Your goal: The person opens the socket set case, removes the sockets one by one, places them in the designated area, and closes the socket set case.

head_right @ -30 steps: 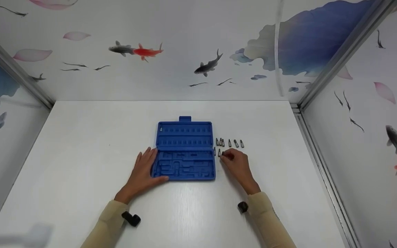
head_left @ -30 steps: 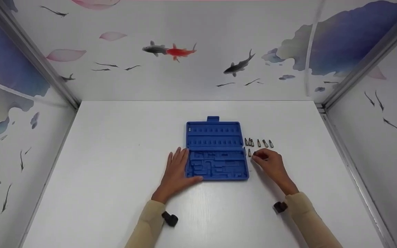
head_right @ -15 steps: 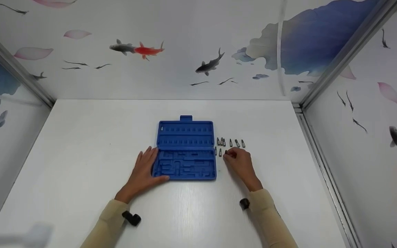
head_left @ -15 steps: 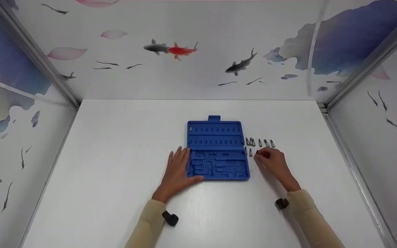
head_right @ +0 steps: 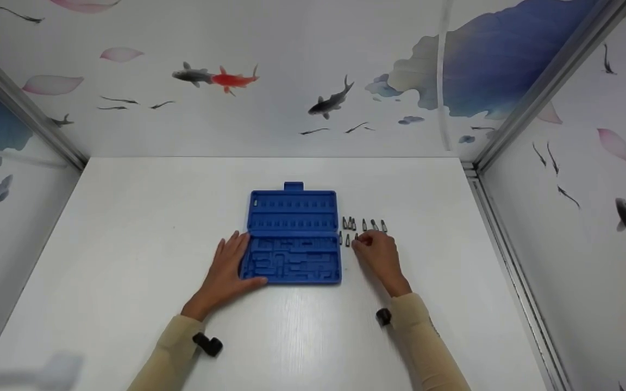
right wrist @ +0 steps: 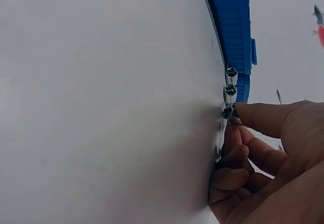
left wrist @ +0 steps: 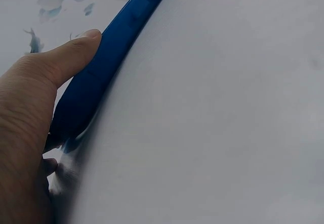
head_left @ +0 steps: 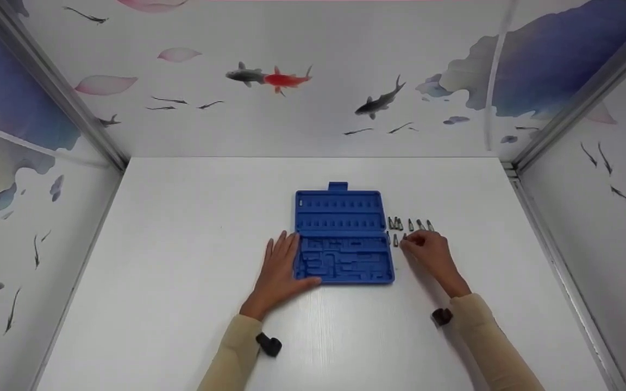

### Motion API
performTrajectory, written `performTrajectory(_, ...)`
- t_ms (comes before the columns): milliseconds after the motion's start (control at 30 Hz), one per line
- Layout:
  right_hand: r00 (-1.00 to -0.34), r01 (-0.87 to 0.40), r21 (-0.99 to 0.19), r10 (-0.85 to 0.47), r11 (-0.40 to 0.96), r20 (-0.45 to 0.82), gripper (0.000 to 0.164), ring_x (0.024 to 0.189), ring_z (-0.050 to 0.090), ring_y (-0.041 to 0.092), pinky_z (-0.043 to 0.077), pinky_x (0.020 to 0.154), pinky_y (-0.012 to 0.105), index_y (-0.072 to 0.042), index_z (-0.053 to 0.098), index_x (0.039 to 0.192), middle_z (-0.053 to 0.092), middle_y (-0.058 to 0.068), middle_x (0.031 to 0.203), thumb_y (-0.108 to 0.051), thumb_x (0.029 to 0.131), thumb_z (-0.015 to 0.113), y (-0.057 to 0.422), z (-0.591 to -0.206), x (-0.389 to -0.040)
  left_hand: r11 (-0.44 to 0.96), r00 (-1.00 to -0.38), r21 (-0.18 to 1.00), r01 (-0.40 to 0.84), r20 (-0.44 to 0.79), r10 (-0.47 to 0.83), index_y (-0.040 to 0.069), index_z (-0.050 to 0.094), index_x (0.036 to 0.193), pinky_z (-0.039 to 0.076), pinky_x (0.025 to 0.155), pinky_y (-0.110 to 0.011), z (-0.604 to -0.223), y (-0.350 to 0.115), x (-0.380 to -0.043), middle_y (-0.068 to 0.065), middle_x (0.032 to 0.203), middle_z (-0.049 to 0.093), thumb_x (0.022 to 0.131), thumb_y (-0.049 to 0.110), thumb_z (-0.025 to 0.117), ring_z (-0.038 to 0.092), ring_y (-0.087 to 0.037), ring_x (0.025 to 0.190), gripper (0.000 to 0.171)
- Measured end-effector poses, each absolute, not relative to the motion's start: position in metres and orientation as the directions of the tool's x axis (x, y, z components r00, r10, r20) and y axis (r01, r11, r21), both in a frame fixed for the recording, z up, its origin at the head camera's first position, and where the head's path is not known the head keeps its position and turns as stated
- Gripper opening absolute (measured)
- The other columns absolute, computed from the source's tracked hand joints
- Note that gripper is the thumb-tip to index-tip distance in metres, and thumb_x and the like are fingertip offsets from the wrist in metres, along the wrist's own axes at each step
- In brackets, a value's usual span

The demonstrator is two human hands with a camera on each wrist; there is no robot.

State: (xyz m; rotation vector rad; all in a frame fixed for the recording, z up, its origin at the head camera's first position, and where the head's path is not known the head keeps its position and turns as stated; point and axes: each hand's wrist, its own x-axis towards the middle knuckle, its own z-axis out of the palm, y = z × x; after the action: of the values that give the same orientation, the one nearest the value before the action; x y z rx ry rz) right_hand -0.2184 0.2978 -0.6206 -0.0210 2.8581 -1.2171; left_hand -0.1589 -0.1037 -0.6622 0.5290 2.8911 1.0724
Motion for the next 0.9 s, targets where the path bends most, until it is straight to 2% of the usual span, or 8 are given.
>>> performTrajectory(433, -0.996, 0.038, -0.718, 0.086, 0.695, 0.031, 0.016, 0.088, 0.068, 0.028, 0.053, 0.078, 0.037, 0.001, 0.083, 0.099, 0.078, 0.014, 0.093, -0.015, 0.098, 0.080, 0.291, -0.626, -0.213, 0.703, -0.941, 0.640, 0.310, 0.101, 0.324, 0.003, 0.021, 0.176, -0.004, 0.137, -0.053, -0.662, -0.103, -0.158, -0.015, 0.183, 0.022, 0.087, 0.080, 0.075, 0.007, -0.032, 0.171, 0.129)
performTrajectory(567, -0.996, 0.045, -0.716, 0.084, 0.697, 0.019, 0.019, 0.087, 0.068, 0.027, 0.053, 0.077, 0.035, 0.001, 0.083, 0.098, 0.078, 0.014, 0.094, -0.018, 0.099, 0.080, 0.293, -0.624, -0.213, 0.698, -0.942, 0.647, 0.305, 0.096, 0.322, 0.005, 0.021, 0.176, -0.005, 0.137, -0.052, -0.660, -0.102, -0.157, -0.014, 0.183, 0.021, 0.087, 0.078, 0.077, 0.006, -0.031, 0.171, 0.128)
performTrajectory(767, -0.997, 0.030, -0.729, 0.070, 0.684, 0.024, 0.025, 0.075, 0.067, 0.021, 0.053, 0.065, 0.029, 0.001, 0.083, 0.102, 0.078, 0.014, 0.092, -0.023, 0.103, 0.080, 0.301, -0.610, -0.223, 0.696, -0.942, 0.650, 0.305, 0.099, 0.321, 0.005, 0.020, 0.176, -0.005, 0.137, -0.053, -0.659, -0.101, -0.158, -0.014, 0.183, 0.020, 0.088, 0.076, 0.077, 0.006, -0.032, 0.171, 0.127)
performTrajectory(900, -1.000, 0.006, -0.752, 0.026, 0.660, 0.015, 0.025, 0.081, 0.066, 0.021, 0.054, 0.069, 0.029, 0.001, 0.082, 0.109, 0.078, 0.014, 0.097, -0.024, 0.104, 0.077, 0.299, -0.598, -0.228, 0.707, -0.946, 0.642, 0.295, 0.090, 0.312, 0.005, 0.019, 0.176, -0.006, 0.137, -0.051, -0.661, -0.103, -0.158, -0.014, 0.183, 0.019, 0.087, 0.077, 0.077, 0.005, -0.031, 0.171, 0.128)
